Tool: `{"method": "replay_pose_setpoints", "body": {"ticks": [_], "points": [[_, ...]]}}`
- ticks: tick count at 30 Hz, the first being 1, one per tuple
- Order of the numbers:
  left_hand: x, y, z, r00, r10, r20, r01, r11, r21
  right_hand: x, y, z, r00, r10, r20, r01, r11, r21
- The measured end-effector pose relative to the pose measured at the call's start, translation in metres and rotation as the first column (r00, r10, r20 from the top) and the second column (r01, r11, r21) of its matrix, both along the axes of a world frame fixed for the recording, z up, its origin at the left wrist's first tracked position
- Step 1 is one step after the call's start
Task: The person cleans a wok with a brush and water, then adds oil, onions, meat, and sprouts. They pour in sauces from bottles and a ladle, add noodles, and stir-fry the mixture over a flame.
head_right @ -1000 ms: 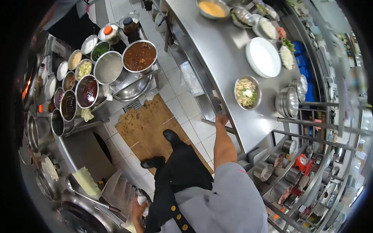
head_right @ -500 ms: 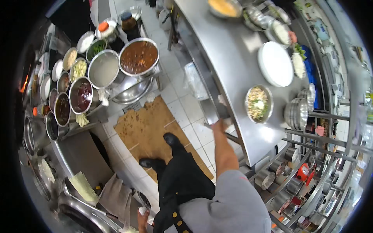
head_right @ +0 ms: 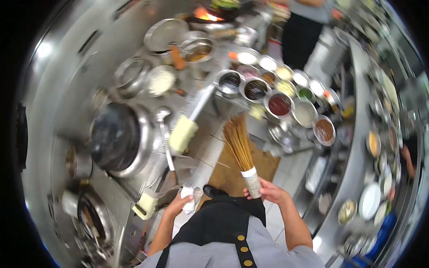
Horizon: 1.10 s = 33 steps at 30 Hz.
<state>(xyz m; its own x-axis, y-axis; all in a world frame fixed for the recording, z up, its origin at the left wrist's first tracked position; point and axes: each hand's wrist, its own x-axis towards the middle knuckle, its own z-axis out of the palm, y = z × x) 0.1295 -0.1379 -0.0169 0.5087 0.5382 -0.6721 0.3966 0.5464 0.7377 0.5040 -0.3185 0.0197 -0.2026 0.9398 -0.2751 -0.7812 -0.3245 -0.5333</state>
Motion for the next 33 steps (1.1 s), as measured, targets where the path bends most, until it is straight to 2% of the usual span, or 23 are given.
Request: {"method": "replay_pose_setpoints", "body": {"ticks": [1,3,5,8,9,10,12,14,15,17,18,20,21,22,23,24,25,26,27,29,30,31,33], "points": [[-0.016,0.005,0.006,0.989,0.104,0.109,-0.092,0.990,-0.108,0.002,0.029,0.004,0.997,0.071,0.024,-0.071,0.997,0.032],[-0.044,0.011,0.010,0.872,0.349,0.343,-0.286,0.932,-0.221,0.001,0.097,0.010,0.863,0.212,0.459,-0.233,0.972,-0.011],[-0.078,0.016,0.023,0.760,0.545,0.353,-0.386,0.816,-0.430,-0.032,0.163,0.037,0.810,0.093,0.579,-0.095,0.995,-0.027],[-0.115,0.032,0.026,0.574,0.623,0.531,-0.424,0.781,-0.458,-0.096,0.250,0.055,0.598,-0.013,0.802,-0.022,0.999,0.032],[-0.122,0.042,0.029,0.526,0.683,0.507,-0.543,0.729,-0.417,-0.111,0.275,0.050,0.499,-0.013,0.866,-0.018,1.000,0.025],[-0.128,0.054,0.033,0.477,0.735,0.483,-0.646,0.665,-0.374,-0.126,0.301,0.049,0.491,-0.003,0.871,-0.040,0.999,0.026],[-0.145,0.084,0.036,0.361,0.796,0.486,-0.742,0.561,-0.367,-0.162,0.354,0.054,-0.050,-0.317,0.947,-0.190,0.934,0.302],[-0.158,0.116,0.044,0.191,0.853,0.486,-0.818,0.412,-0.402,-0.204,0.404,0.064,0.232,-0.281,0.931,-0.242,0.911,0.335],[-0.163,0.132,0.050,0.092,0.874,0.477,-0.853,0.317,-0.416,-0.228,0.428,0.076,0.226,-0.416,0.881,-0.358,0.806,0.472],[-0.176,0.167,0.047,-0.030,0.881,0.473,-0.875,0.205,-0.438,-0.265,0.473,0.094,0.114,-0.424,0.898,-0.594,0.696,0.404],[-0.185,0.186,0.031,-0.021,0.878,0.479,-0.880,0.211,-0.425,-0.282,0.488,0.113,0.034,-0.331,0.943,-0.702,0.664,0.258],[-0.191,0.213,0.021,-0.031,0.907,0.419,-0.894,0.163,-0.418,-0.310,0.531,0.131,-0.166,-0.259,0.952,-0.888,0.458,-0.030],[-0.183,0.230,0.029,-0.052,0.932,0.360,-0.902,0.111,-0.418,-0.325,0.560,0.129,-0.254,-0.221,0.942,-0.932,0.318,-0.177],[-0.176,0.244,0.030,-0.124,0.926,0.355,-0.882,0.061,-0.467,-0.336,0.610,0.097,-0.227,-0.249,0.942,-0.971,0.139,-0.197],[-0.168,0.259,0.020,-0.137,0.922,0.362,-0.934,0.001,-0.358,-0.350,0.646,0.117,-0.451,-0.059,0.891,-0.888,0.132,-0.441],[-0.166,0.263,0.002,-0.129,0.914,0.385,-0.948,0.000,-0.318,-0.369,0.687,0.105,-0.594,-0.442,0.673,-0.802,0.257,-0.540],[-0.165,0.265,-0.011,-0.118,0.904,0.410,-0.961,0.000,-0.276,-0.376,0.716,0.080,-0.598,-0.507,0.621,-0.730,0.664,-0.161],[-0.161,0.267,-0.002,-0.166,0.899,0.405,-0.961,-0.055,-0.271,-0.382,0.721,0.071,-0.462,-0.617,0.637,-0.675,0.711,0.198],[-0.158,0.264,0.008,-0.216,0.892,0.398,-0.957,-0.113,-0.268,-0.397,0.718,0.076,-0.446,-0.632,0.634,-0.690,0.694,0.206],[-0.159,0.250,0.018,-0.218,0.878,0.427,-0.962,-0.120,-0.244,-0.422,0.689,0.090,-0.332,-0.398,0.855,-0.625,0.772,0.117],[-0.160,0.243,0.038,-0.220,0.903,0.369,-0.936,-0.089,-0.340,-0.421,0.665,0.100,-0.331,-0.466,0.821,-0.795,0.606,0.024],[-0.167,0.245,0.052,-0.210,0.921,0.327,-0.903,-0.054,-0.426,-0.422,0.658,0.082,-0.223,-0.622,0.751,-0.939,0.345,0.006],[-0.179,0.254,0.035,-0.214,0.932,0.292,-0.852,-0.032,-0.522,-0.439,0.651,0.064,-0.131,-0.654,0.745,-0.985,0.004,-0.170]]}}
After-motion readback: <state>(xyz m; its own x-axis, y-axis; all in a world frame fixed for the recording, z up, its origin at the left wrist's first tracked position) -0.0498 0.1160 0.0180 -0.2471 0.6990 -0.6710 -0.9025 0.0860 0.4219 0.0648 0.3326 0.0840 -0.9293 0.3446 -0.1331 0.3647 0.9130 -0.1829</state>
